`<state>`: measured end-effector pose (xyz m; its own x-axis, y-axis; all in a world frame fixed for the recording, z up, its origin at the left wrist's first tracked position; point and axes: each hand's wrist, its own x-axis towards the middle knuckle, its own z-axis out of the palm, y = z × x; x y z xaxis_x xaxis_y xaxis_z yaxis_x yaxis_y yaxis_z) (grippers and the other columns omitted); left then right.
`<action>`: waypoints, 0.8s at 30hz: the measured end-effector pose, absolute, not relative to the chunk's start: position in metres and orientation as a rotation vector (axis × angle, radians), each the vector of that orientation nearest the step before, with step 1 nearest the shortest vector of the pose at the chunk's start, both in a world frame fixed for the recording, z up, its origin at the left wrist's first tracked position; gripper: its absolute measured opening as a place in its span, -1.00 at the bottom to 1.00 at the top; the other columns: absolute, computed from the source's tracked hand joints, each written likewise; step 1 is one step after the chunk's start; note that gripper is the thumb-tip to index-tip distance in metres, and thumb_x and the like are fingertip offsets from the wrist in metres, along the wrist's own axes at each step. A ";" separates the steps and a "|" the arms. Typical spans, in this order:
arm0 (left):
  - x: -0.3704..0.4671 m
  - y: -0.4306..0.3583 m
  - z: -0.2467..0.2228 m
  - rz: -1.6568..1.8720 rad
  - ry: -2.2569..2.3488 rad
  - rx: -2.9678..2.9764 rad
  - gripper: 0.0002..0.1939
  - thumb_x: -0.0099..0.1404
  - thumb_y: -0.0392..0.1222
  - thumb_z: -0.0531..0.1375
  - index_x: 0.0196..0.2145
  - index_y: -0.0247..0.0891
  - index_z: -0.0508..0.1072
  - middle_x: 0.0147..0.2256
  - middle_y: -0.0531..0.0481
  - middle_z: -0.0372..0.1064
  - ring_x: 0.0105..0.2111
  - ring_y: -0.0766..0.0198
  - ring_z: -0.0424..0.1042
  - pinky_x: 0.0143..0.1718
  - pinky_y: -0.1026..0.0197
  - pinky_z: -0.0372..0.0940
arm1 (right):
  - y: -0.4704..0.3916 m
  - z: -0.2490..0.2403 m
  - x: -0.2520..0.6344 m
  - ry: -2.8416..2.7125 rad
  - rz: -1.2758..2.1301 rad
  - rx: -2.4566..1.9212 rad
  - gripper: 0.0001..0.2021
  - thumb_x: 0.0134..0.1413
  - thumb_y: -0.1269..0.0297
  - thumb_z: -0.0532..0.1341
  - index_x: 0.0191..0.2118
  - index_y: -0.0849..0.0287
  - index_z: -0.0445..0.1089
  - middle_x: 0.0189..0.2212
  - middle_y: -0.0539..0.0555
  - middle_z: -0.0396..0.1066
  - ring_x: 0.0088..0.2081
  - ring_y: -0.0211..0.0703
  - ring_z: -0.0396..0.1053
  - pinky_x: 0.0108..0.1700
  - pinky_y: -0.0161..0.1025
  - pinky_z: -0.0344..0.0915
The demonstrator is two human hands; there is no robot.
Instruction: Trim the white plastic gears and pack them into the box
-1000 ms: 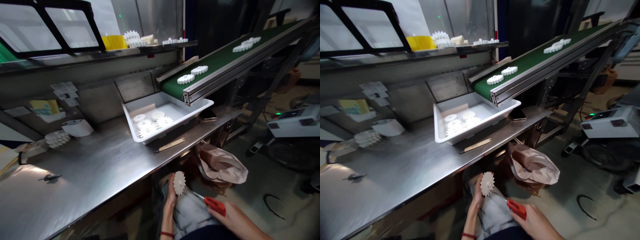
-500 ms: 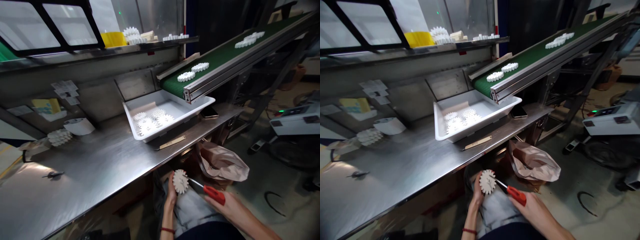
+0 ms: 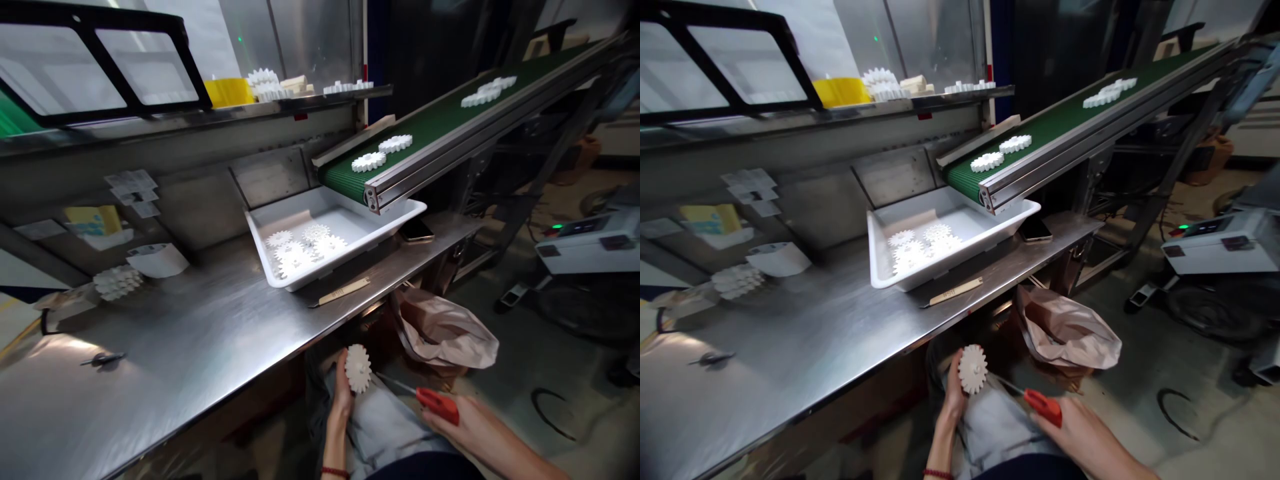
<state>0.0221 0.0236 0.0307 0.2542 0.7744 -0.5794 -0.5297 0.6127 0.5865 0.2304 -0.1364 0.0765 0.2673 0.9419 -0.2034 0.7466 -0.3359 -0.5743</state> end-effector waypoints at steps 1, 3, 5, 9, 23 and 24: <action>0.023 0.023 0.031 0.882 0.954 0.294 -0.59 0.48 0.07 0.22 0.10 -0.26 0.53 0.16 -0.21 0.50 0.13 -0.01 0.50 0.20 -0.24 0.38 | -0.137 0.075 0.230 -1.550 0.773 -2.175 -0.50 0.10 -0.24 0.20 -0.41 0.12 0.61 -0.44 0.21 0.66 -0.34 0.26 0.63 -0.29 -0.11 0.46; 0.024 0.022 0.032 0.859 0.945 0.289 -0.61 0.47 0.04 0.24 0.09 -0.26 0.53 0.15 -0.20 0.51 0.12 0.00 0.51 0.19 -0.23 0.40 | -0.137 0.076 0.230 -1.580 0.863 -2.101 -0.50 0.12 -0.23 0.20 -0.38 0.13 0.63 -0.45 0.18 0.66 -0.36 0.21 0.62 -0.29 -0.14 0.47; 0.023 0.022 0.033 0.855 0.946 0.283 -0.62 0.48 0.04 0.23 0.07 -0.27 0.53 0.13 -0.19 0.52 0.11 0.01 0.52 0.18 -0.22 0.41 | -0.133 0.079 0.232 -1.562 0.863 -2.043 -0.50 0.17 -0.23 0.18 -0.33 0.09 0.64 -0.42 0.12 0.67 -0.33 0.17 0.63 -0.25 -0.16 0.48; 0.020 0.024 0.035 0.880 0.975 0.274 -0.60 0.48 0.10 0.22 0.02 -0.27 0.56 0.10 -0.18 0.55 0.09 0.03 0.54 0.18 -0.21 0.40 | -0.129 0.076 0.238 -1.463 0.744 -2.113 -0.51 0.12 -0.25 0.21 -0.40 0.08 0.61 -0.41 0.15 0.68 -0.31 0.21 0.63 -0.26 -0.15 0.48; 0.022 0.027 0.025 0.931 0.983 0.252 -0.64 0.52 0.05 0.17 -0.06 -0.30 0.59 0.03 -0.20 0.61 0.08 0.05 0.57 0.21 -0.20 0.39 | -0.079 0.146 0.349 -0.921 0.389 -1.697 -0.54 -0.01 -0.19 0.47 -0.21 0.12 0.65 -0.36 0.06 0.64 -0.30 0.02 0.58 -0.24 -0.21 0.50; 0.022 0.027 0.026 0.942 0.984 0.256 -0.64 0.52 0.05 0.17 -0.06 -0.30 0.59 0.03 -0.20 0.61 0.09 0.05 0.56 0.22 -0.20 0.38 | -0.064 0.150 0.367 -0.853 0.351 -1.669 -0.51 0.02 -0.20 0.45 -0.16 0.14 0.63 -0.37 0.06 0.63 -0.33 0.00 0.57 -0.27 -0.19 0.51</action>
<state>0.0217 0.0274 0.0258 0.2114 0.7753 -0.5952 -0.5615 0.5948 0.5753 0.3674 -0.0636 0.1505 0.6890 0.6943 0.2080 0.3469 -0.0640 -0.9357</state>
